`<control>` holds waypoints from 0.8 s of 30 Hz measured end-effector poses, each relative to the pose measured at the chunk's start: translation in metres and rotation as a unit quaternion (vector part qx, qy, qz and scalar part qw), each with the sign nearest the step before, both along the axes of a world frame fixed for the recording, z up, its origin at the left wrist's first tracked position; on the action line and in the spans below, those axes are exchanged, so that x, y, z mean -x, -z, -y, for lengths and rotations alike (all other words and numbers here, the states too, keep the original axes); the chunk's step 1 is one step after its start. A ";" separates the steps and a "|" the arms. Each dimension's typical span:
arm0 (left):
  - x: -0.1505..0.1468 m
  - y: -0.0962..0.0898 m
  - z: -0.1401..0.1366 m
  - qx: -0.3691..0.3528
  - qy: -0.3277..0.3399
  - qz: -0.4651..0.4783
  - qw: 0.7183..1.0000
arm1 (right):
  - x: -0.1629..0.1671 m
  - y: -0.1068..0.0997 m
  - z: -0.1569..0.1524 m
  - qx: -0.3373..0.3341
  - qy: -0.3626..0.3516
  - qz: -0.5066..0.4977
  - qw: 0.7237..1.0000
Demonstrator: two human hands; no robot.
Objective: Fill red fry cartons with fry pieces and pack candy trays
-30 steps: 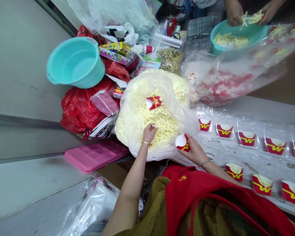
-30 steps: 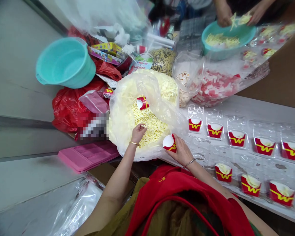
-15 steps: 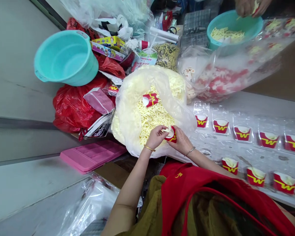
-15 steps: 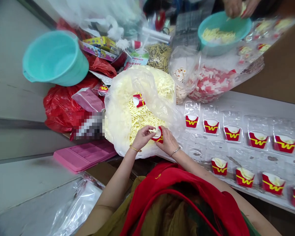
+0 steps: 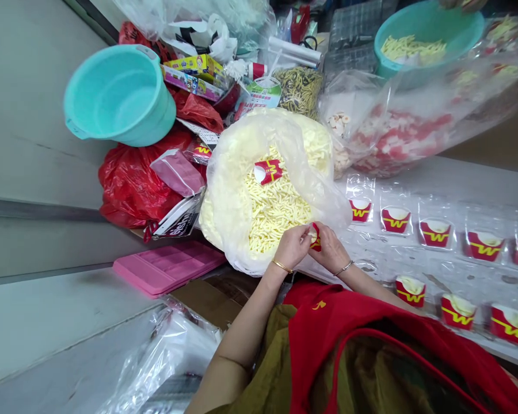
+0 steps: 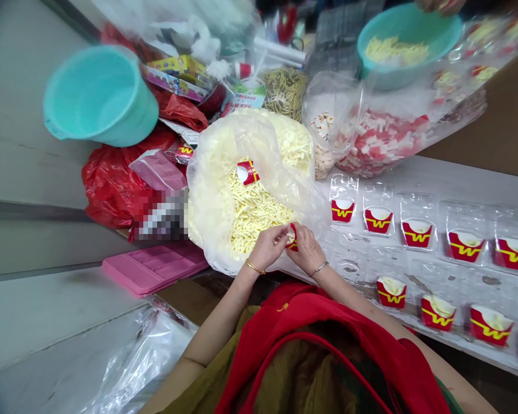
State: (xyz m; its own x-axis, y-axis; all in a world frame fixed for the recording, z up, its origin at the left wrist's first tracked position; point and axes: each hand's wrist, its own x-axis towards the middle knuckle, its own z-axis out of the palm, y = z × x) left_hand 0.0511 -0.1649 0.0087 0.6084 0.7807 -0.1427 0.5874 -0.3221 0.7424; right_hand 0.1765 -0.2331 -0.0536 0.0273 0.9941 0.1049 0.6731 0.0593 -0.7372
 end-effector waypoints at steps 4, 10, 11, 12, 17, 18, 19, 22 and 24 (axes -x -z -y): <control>0.026 0.005 -0.025 -0.052 -0.083 -0.075 0.992 | -0.008 0.005 0.003 -0.006 0.035 -0.010 0.999; 0.036 0.045 -0.073 -0.064 -0.085 -0.338 0.935 | -0.012 0.003 0.004 -0.003 0.038 -0.006 0.999; 0.034 0.051 -0.076 -0.054 -0.084 -0.340 0.935 | -0.012 0.003 0.005 0.000 0.037 -0.005 0.999; 0.033 0.056 -0.079 -0.046 -0.086 -0.335 0.937 | -0.013 0.002 0.005 0.002 0.037 -0.004 0.999; 0.040 0.061 -0.082 0.025 -0.182 -0.179 0.966 | -0.015 0.000 0.002 0.015 0.039 -0.001 0.999; 0.044 0.059 -0.081 0.060 -0.217 -0.113 0.968 | -0.015 0.000 0.000 0.015 0.039 0.001 0.999; 0.047 0.057 -0.081 0.089 -0.244 -0.058 0.964 | -0.014 0.000 -0.002 0.014 0.037 0.003 0.999; 0.053 0.044 -0.077 0.165 -0.285 0.041 0.943 | -0.011 -0.001 -0.009 0.011 0.027 0.007 1.000; 0.051 0.033 -0.072 0.243 -0.305 0.137 0.911 | -0.007 -0.001 -0.013 0.013 0.021 0.005 1.000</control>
State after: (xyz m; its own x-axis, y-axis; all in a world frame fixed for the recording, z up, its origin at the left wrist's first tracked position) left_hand -0.0001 -0.0924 -0.0241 0.1483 0.8700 -0.4702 0.3184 0.4081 0.8556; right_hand 0.1836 -0.2201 -0.0529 0.0678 0.9945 0.0793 0.6817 0.0119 -0.7316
